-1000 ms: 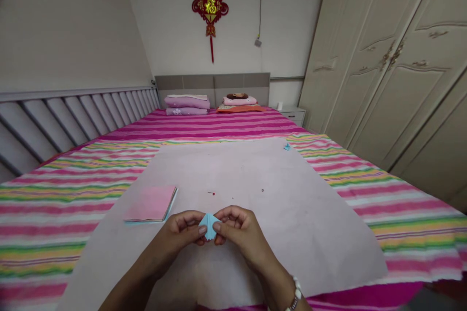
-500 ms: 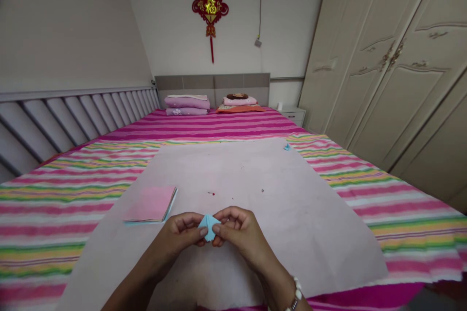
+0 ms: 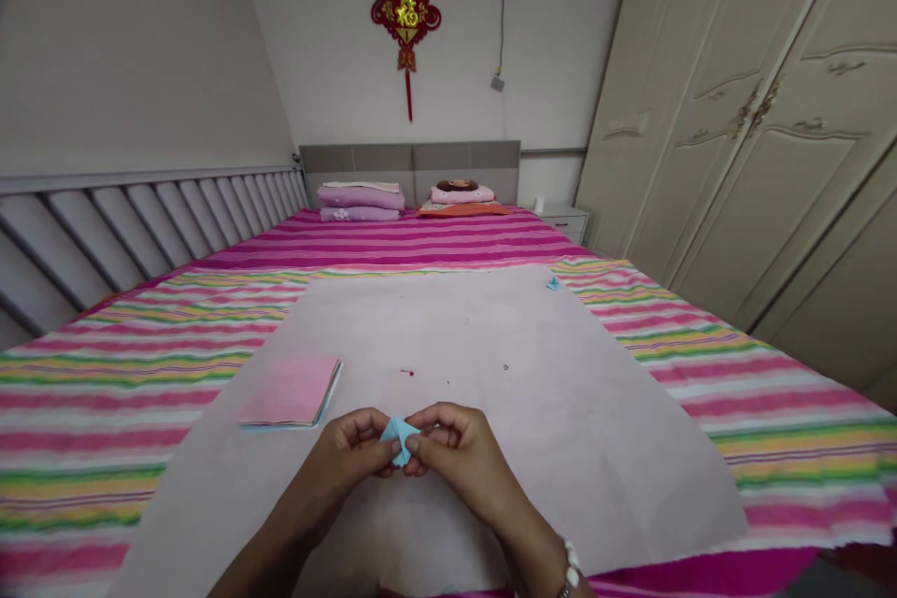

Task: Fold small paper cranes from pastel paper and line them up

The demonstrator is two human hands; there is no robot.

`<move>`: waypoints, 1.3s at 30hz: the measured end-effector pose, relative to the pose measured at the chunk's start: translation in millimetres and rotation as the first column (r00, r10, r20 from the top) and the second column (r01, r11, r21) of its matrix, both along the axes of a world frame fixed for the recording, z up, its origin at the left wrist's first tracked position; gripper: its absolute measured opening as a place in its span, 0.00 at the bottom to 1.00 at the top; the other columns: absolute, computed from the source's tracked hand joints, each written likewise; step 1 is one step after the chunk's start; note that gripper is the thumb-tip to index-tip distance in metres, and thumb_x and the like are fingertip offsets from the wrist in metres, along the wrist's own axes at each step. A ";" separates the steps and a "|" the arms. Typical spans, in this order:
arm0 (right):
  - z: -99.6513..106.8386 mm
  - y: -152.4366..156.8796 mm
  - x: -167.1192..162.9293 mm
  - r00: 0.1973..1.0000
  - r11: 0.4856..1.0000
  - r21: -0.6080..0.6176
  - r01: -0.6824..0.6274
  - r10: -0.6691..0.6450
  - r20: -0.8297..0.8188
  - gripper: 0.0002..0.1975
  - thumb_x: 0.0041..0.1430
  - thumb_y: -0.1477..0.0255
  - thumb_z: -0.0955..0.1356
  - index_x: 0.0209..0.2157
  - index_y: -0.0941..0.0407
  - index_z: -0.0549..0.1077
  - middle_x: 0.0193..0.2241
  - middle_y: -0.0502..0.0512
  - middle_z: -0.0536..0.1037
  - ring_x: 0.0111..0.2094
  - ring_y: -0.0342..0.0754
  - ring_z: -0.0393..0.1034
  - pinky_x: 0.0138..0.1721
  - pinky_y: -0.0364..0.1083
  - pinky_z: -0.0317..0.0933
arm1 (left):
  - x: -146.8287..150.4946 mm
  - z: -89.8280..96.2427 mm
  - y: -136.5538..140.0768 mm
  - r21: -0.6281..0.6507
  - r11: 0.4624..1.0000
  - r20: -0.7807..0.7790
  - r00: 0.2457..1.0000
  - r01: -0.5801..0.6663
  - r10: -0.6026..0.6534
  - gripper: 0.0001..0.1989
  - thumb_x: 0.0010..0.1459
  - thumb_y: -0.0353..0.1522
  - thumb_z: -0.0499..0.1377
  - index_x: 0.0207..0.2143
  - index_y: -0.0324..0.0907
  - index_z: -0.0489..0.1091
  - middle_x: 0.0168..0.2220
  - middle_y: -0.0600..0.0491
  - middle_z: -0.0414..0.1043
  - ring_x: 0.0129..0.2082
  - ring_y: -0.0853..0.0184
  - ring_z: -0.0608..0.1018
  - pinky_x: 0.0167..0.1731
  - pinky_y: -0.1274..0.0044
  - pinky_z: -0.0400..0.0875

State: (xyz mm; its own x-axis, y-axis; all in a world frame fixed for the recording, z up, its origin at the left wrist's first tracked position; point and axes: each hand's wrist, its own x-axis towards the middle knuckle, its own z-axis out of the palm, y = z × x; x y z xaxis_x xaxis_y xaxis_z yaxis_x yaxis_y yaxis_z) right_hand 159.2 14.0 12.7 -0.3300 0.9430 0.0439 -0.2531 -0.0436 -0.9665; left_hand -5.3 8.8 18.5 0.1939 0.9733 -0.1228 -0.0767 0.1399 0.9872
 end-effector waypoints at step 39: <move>2.6 0.8 -1.2 1.000 1.000 -0.002 0.002 -0.002 0.003 0.15 0.42 0.65 0.76 0.29 0.60 0.74 0.18 0.50 0.78 0.20 0.42 0.72 0.26 0.41 0.65 | -2.2 13.3 -5.3 0.066 0.997 -0.041 0.998 0.040 -0.037 0.11 0.47 0.36 0.65 0.31 0.38 0.77 0.24 0.51 0.78 0.26 0.67 0.77 0.31 0.76 0.69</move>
State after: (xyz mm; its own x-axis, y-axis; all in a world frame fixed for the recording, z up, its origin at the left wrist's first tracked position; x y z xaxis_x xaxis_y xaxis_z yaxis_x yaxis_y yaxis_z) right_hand 158.0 14.8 15.3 -0.3283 0.9437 0.0405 -0.2504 -0.0455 -0.9671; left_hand -7.5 3.6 31.7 0.2276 0.9715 -0.0667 -0.0327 0.0761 0.9966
